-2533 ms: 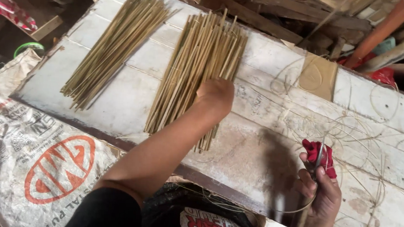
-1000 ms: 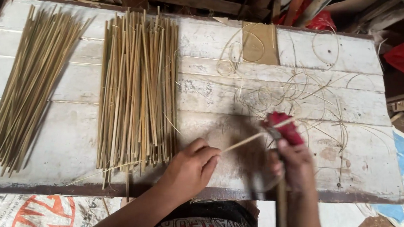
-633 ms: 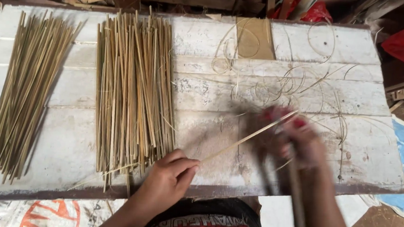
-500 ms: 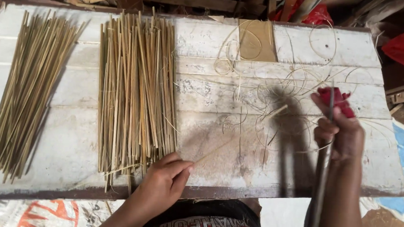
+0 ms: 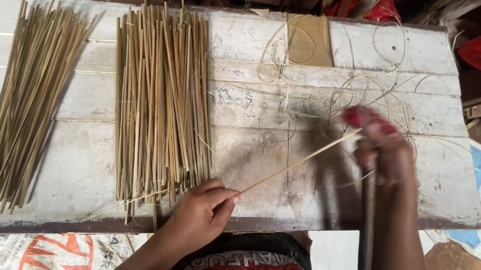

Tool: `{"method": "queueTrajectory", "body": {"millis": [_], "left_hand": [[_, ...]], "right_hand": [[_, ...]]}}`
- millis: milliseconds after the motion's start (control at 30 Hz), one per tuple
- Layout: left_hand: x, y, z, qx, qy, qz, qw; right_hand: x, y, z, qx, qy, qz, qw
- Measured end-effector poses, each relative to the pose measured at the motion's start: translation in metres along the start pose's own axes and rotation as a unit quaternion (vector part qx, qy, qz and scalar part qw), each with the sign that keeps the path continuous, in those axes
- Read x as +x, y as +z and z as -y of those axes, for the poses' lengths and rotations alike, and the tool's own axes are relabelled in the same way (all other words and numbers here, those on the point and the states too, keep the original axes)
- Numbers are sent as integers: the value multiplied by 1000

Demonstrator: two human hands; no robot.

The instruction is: Stripping the outer layer of bamboo sticks using a handheld blade tool to thin them down for further use.

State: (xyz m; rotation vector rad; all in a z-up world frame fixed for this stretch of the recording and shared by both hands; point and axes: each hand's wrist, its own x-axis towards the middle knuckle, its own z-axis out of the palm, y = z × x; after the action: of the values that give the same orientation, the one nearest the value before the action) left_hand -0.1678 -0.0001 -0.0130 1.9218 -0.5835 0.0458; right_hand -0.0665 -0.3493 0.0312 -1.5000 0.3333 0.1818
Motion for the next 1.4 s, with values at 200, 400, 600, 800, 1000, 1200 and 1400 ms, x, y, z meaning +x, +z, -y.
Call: {"method": "queueTrajectory", "body": {"millis": [200, 400, 600, 800, 1000, 1200, 1400], "left_hand": [[9, 13, -7, -114, -286, 44, 950], [3, 13, 1, -101, -100, -39, 989], [2, 12, 0, -42, -151, -35, 987], [16, 30, 6, -20, 12, -120, 993], [-1, 13, 3, -21, -38, -75, 996], [22, 32, 5, 91, 4, -133, 987], [3, 7, 6, 62, 15, -83, 995]], "right_hand": [[-42, 80, -30, 161, 18, -83, 983], [-39, 73, -18, 150, 197, 69, 966], [2, 19, -25, 283, -46, 101, 953], [-50, 93, -65, 156, 151, 309, 926], [8, -17, -39, 159, -5, 73, 985], [-52, 98, -79, 123, 152, 201, 960], [-4, 6, -46, 186, 103, 100, 972]]}}
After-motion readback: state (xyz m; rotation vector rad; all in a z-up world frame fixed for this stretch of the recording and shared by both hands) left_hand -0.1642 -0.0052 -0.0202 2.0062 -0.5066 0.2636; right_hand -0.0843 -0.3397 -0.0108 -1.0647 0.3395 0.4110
